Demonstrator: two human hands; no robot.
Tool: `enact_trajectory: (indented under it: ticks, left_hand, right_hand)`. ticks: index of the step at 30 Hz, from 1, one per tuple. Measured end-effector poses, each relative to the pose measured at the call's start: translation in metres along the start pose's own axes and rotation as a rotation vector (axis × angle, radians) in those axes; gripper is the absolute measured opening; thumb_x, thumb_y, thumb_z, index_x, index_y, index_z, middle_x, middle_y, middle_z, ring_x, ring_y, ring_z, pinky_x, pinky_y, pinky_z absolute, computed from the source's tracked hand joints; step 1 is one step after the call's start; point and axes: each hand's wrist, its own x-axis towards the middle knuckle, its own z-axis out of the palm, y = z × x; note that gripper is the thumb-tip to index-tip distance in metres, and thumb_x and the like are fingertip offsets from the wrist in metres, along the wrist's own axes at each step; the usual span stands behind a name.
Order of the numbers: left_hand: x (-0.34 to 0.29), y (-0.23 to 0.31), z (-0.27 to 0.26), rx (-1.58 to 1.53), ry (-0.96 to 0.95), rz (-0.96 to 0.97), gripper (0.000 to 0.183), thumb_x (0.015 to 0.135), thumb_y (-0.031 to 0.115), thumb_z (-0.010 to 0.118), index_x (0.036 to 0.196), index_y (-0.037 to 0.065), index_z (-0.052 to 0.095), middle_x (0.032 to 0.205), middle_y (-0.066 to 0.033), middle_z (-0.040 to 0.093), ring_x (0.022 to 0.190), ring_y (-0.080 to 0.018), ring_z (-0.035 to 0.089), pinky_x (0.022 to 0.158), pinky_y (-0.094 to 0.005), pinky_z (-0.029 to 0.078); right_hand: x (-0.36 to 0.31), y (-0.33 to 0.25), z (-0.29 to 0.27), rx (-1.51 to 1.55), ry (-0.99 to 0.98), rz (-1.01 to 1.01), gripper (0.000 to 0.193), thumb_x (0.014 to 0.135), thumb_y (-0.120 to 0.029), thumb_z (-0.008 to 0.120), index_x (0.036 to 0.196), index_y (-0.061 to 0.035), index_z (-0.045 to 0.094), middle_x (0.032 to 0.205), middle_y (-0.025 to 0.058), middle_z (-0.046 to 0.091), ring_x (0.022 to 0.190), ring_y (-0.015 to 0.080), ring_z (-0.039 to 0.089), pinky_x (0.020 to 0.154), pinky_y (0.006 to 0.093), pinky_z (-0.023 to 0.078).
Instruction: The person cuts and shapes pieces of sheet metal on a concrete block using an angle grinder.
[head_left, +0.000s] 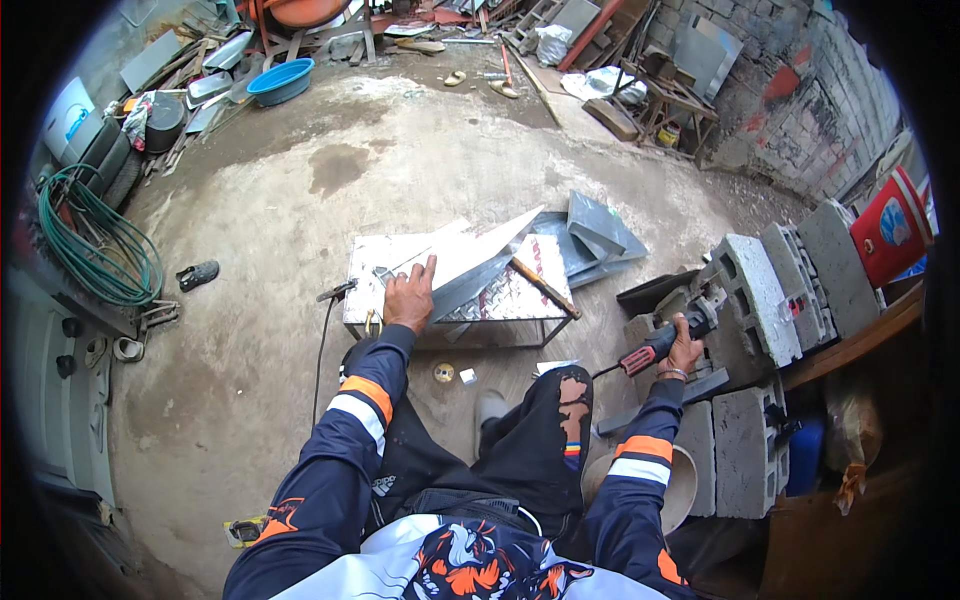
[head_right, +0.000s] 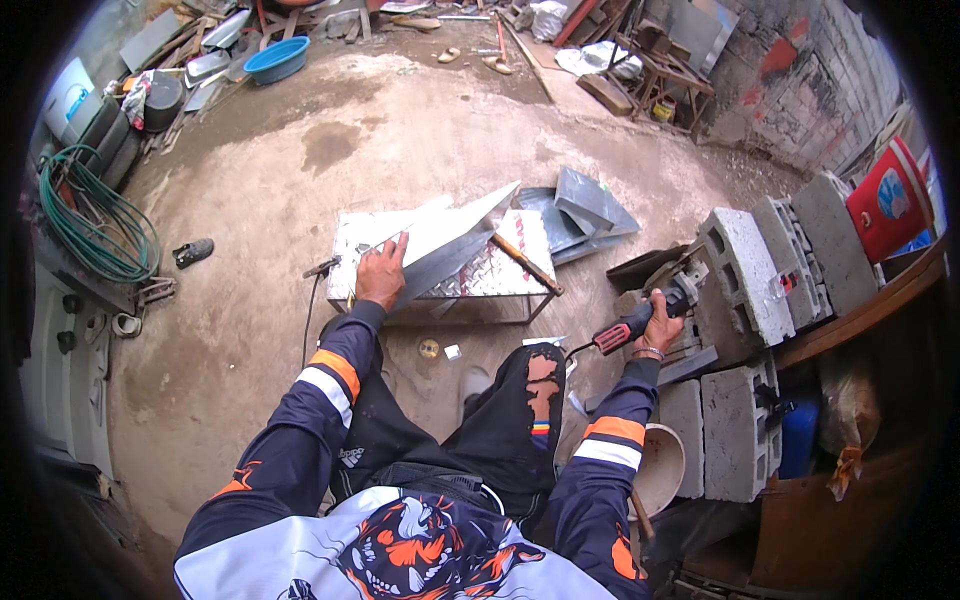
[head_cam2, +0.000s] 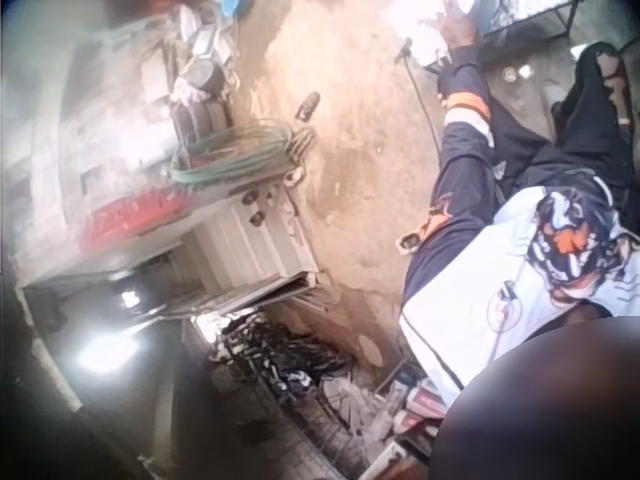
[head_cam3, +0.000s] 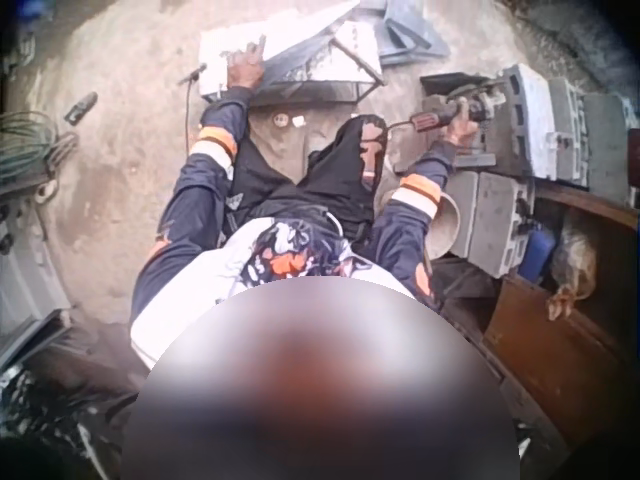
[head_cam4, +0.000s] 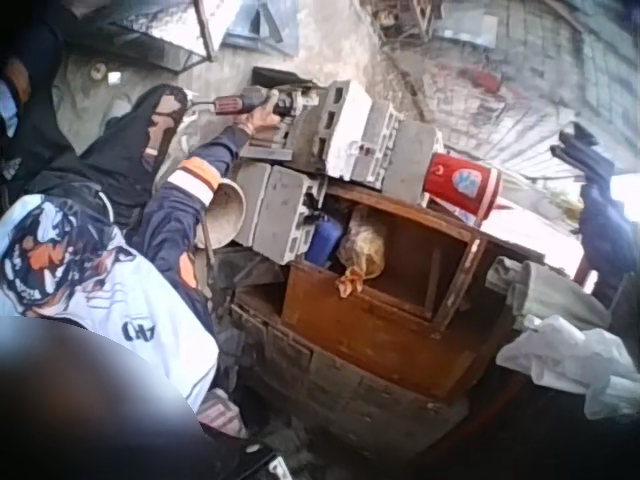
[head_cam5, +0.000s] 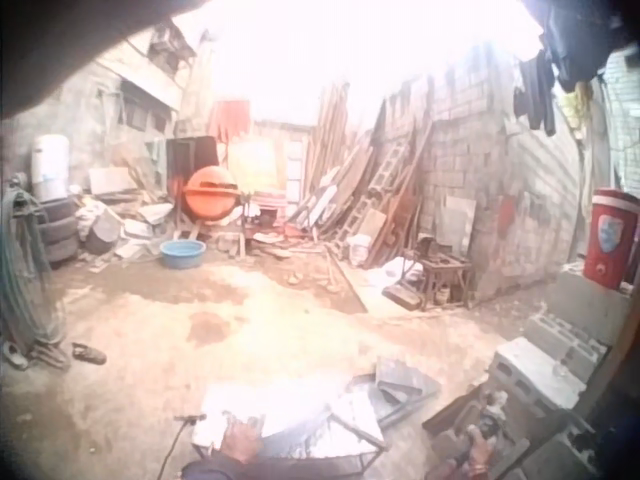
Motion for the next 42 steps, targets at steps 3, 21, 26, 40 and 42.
enact_trajectory:
  ticks: [3, 21, 26, 40, 42]
  left_hand:
    - [-0.008, -0.001, 0.006, -0.059, -0.009, -0.078, 0.051, 0.086, 0.012, 0.051, 0.137, 0.012, 0.047, 0.102, -0.0073, 0.061, 0.086, -0.0250, 0.063, 0.076, -0.0383, 0.047]
    - [-0.005, 0.010, 0.005, -0.017, -0.042, -0.102, 0.036, 0.084, 0.012, 0.054, 0.119, 0.016, 0.055, 0.100, -0.0047, 0.059, 0.092, -0.0235, 0.062, 0.076, -0.0389, 0.045]
    - [-0.007, 0.010, 0.004, 0.015, -0.025, -0.109, 0.038, 0.080, 0.010, 0.057, 0.118, 0.016, 0.056, 0.100, -0.0041, 0.059, 0.090, -0.0235, 0.062, 0.075, -0.0384, 0.047]
    - [-0.005, 0.011, 0.000, 0.009, -0.009, -0.110, 0.037, 0.083, 0.011, 0.056, 0.119, 0.018, 0.057, 0.099, -0.0024, 0.060, 0.092, -0.0219, 0.062, 0.075, -0.0362, 0.046]
    - [-0.005, 0.013, 0.000, 0.000, -0.010, -0.111, 0.038, 0.082, 0.011, 0.056, 0.119, 0.017, 0.057, 0.100, -0.0025, 0.060, 0.093, -0.0218, 0.062, 0.075, -0.0361, 0.046]
  right_hand:
    - [0.003, 0.006, 0.036, 0.051, -0.085, 0.069, 0.030, 0.074, -0.011, 0.080, 0.096, 0.0022, 0.064, 0.085, 0.0077, 0.066, 0.069, 0.0205, 0.066, 0.062, 0.0338, 0.056]
    - [-0.091, 0.044, 0.160, -0.740, -0.457, -0.232, 0.063, 0.072, -0.033, 0.080, 0.111, -0.0005, 0.042, 0.091, 0.0293, 0.066, 0.086, 0.0490, 0.064, 0.076, 0.0517, 0.050]
    - [-0.108, 0.040, 0.162, -0.943, -0.662, -0.347, 0.061, 0.072, -0.029, 0.079, 0.109, -0.0020, 0.039, 0.089, 0.0292, 0.065, 0.082, 0.0477, 0.064, 0.072, 0.0534, 0.051]
    - [-0.081, 0.069, 0.147, -0.733, -0.531, -0.095, 0.061, 0.067, -0.037, 0.087, 0.106, 0.0021, 0.064, 0.095, 0.0160, 0.071, 0.083, 0.0273, 0.069, 0.078, 0.0370, 0.053]
    - [-0.074, 0.075, 0.141, -0.369, -0.533, 0.132, 0.045, 0.075, -0.030, 0.083, 0.101, 0.0014, 0.065, 0.086, 0.0091, 0.068, 0.069, 0.0144, 0.064, 0.061, 0.0292, 0.051]
